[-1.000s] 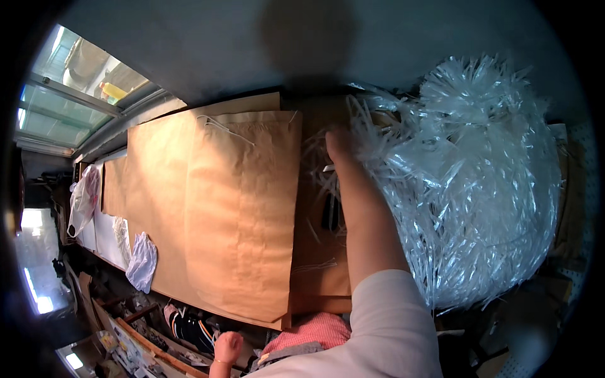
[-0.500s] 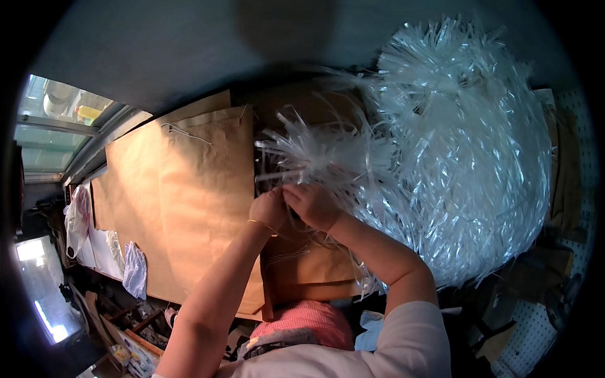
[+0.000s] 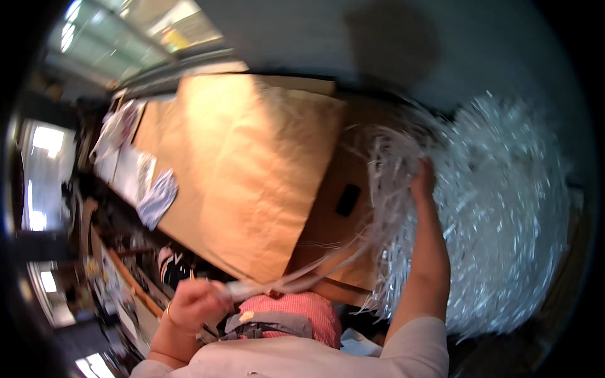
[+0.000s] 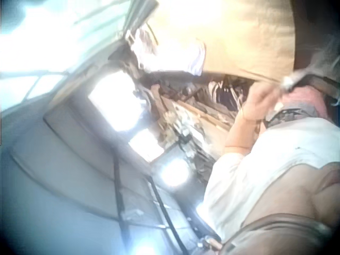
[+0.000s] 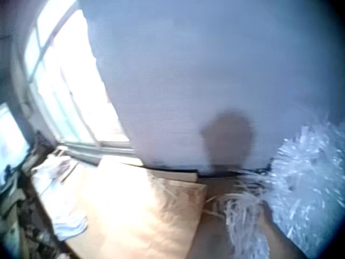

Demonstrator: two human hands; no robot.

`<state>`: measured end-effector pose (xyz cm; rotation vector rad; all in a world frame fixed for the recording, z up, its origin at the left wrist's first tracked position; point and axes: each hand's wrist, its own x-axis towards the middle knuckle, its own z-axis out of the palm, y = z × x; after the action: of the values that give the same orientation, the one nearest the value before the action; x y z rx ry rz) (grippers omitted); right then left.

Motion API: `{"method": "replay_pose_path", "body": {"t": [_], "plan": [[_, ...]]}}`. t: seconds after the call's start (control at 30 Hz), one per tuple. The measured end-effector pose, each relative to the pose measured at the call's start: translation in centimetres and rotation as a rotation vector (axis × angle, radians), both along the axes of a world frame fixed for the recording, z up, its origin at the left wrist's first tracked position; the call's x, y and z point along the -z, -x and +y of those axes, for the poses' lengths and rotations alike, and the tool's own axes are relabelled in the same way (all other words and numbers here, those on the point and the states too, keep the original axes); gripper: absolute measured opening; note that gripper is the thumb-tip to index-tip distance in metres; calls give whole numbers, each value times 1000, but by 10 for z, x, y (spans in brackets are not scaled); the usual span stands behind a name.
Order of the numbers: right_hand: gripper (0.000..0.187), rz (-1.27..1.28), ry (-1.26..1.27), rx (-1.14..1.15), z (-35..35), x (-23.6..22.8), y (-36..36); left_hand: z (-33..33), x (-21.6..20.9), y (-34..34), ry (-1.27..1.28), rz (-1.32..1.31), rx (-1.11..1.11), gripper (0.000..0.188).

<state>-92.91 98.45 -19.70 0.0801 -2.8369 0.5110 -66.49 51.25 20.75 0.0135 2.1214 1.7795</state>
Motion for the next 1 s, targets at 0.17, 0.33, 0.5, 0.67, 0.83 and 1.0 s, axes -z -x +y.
{"method": "replay_pose_path", "body": {"t": [0.17, 0.33, 0.5, 0.67, 0.83, 1.0], "plan": [[22, 275, 455, -152, -179, -205, -93, -43, 27, -102, -497, -163, -1066, 16], [43, -482, 659, -1116, -368, -333, -303, -51, 54, -174, -754, -72, -1160, 15], [16, -934, 317, -1558, -436, -300, -410, -122, 49, -274, -961, 174, -1245, 15], [12, -1017, 43, -1575, -531, -335, -440, -209, 55, -443, -1098, 510, -1715, 14], [20, -983, -312, -1736, -634, -359, -472, -223, 88, -581, -1271, 902, -1998, 13], [24, -1085, -451, -1819, -700, -346, -505, -230, 90, -635, -1252, 1010, -2205, 9]]}}
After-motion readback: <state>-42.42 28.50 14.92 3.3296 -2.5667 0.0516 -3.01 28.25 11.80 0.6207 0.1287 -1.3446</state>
